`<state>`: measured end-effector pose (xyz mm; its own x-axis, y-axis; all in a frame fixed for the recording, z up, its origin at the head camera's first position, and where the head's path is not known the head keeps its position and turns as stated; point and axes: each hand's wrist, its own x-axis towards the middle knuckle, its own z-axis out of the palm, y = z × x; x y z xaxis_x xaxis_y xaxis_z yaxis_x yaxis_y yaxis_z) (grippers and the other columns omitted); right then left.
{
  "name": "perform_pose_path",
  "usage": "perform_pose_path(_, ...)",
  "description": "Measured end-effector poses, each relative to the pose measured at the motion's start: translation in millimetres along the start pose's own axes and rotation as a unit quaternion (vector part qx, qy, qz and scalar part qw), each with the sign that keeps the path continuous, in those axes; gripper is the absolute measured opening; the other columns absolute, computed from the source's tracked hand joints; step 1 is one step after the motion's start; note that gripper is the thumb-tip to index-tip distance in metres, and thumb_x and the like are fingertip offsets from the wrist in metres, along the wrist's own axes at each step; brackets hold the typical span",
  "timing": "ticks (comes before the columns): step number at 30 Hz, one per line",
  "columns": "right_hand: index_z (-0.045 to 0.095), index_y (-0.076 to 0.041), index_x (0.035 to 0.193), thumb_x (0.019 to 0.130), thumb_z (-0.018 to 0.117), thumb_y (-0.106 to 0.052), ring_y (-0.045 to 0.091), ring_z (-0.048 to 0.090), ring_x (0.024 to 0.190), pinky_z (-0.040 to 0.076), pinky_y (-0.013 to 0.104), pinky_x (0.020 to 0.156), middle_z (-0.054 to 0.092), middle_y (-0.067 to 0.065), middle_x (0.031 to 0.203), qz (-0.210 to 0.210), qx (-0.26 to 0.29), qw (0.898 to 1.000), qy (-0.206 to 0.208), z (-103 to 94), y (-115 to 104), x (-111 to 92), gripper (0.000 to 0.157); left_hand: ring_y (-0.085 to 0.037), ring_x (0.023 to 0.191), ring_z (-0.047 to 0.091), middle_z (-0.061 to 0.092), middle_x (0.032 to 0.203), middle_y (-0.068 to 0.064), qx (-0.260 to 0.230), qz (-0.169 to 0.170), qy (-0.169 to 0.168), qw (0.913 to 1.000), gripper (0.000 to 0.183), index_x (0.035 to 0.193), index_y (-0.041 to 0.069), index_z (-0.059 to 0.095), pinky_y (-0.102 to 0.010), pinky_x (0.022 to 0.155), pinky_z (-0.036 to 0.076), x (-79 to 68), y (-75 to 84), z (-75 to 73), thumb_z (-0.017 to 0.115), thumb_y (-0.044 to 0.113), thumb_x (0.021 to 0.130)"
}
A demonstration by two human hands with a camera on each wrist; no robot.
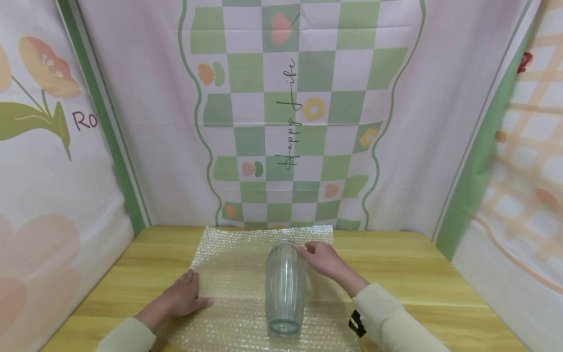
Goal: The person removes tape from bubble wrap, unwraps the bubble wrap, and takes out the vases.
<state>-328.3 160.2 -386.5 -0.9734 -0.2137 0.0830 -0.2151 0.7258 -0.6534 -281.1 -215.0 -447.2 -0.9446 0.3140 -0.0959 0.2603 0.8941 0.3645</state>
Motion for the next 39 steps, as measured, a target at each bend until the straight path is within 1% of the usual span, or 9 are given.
perform_pose_path(5,0.052,0.015,0.128,0.093,0.049,-0.062,0.044,0.056,0.113,0.048,0.052,0.093,0.056,0.032,0.124,0.026,0.01,1.0,-0.006,7.6,-10.4,0.6,0.085,-0.06,0.132,0.018,0.017,0.139,-0.052,-0.002,0.0,-0.001,1.0,0.093,0.133,-0.03,0.025,-0.063,0.11,0.019,-0.6,2.0,-1.4,0.062,0.044,0.092)
perform_pose_path(9,0.052,0.017,0.126,0.087,0.052,-0.069,0.046,0.057,0.109,0.05,0.054,0.09,0.056,0.036,0.121,0.051,0.031,0.998,-0.011,13.1,-16.6,0.5,0.095,-0.06,0.133,0.018,0.017,0.139,-0.051,0.001,-0.002,-0.002,1.0,0.094,0.133,-0.03,0.025,-0.062,0.111,0.019,-0.3,2.5,-1.6,0.062,0.045,0.092)
perform_pose_path(13,0.053,0.019,0.122,0.083,0.057,-0.07,0.045,0.059,0.104,0.052,0.053,0.086,0.058,0.035,0.115,0.066,0.047,0.997,-0.019,18.6,-20.6,0.5,0.097,-0.06,0.133,0.019,0.017,0.139,-0.051,0.004,-0.003,-0.001,1.0,0.094,0.134,-0.03,0.025,-0.062,0.111,0.019,0.5,2.1,-1.1,0.062,0.046,0.092)
perform_pose_path(17,0.053,0.02,0.121,0.081,0.06,-0.07,0.043,0.06,0.102,0.053,0.05,0.084,0.059,0.035,0.114,0.074,0.043,0.996,-0.022,24.4,-21.8,1.5,0.099,-0.06,0.133,0.018,0.017,0.139,-0.051,0.001,-0.004,0.001,1.0,0.095,0.133,-0.03,0.025,-0.062,0.111,0.019,0.8,1.9,-0.7,0.062,0.046,0.091)
perform_pose_path(22,0.055,0.019,0.119,0.08,0.061,-0.069,0.041,0.062,0.099,0.054,0.049,0.082,0.061,0.032,0.111,0.075,0.052,0.995,-0.026,28.1,-21.7,2.6,0.097,-0.06,0.133,0.018,0.016,0.139,-0.051,0.0,-0.006,0.002,1.0,0.095,0.134,-0.03,0.025,-0.062,0.111,0.019,0.8,2.1,-0.6,0.063,0.046,0.091)
perform_pose_path(30,0.052,0.018,0.124,0.079,0.063,-0.069,0.043,0.059,0.105,0.052,0.051,0.087,0.059,0.032,0.117,0.079,0.076,0.993,-0.045,29.1,-21.4,2.9,0.099,-0.06,0.133,0.017,0.016,0.14,-0.051,0.0,-0.007,0.0,1.0,0.096,0.134,-0.03,0.024,-0.062,0.111,0.018,2.9,-0.9,1.7,0.062,0.048,0.091)
perform_pose_path(34,0.055,0.016,0.121,0.078,0.065,-0.068,0.036,0.062,0.097,0.054,0.049,0.082,0.063,0.026,0.109,0.081,0.086,0.992,-0.053,28.7,-20.3,3.6,0.095,-0.06,0.133,0.017,0.015,0.139,-0.051,-0.004,-0.007,0.0,1.0,0.096,0.134,-0.03,0.024,-0.062,0.111,0.018,2.9,-2.0,2.4,0.063,0.047,0.091)
perform_pose_path(39,0.06,0.011,0.11,0.077,0.069,-0.063,0.026,0.063,0.079,0.056,0.041,0.067,0.064,0.014,0.092,0.094,0.12,0.986,-0.064,29.7,-19.4,4.2,0.081,-0.06,0.133,0.018,0.016,0.139,-0.052,-0.001,-0.005,-0.003,1.0,0.095,0.133,-0.03,0.025,-0.062,0.111,0.019,3.5,-1.6,1.3,0.063,0.046,0.091)
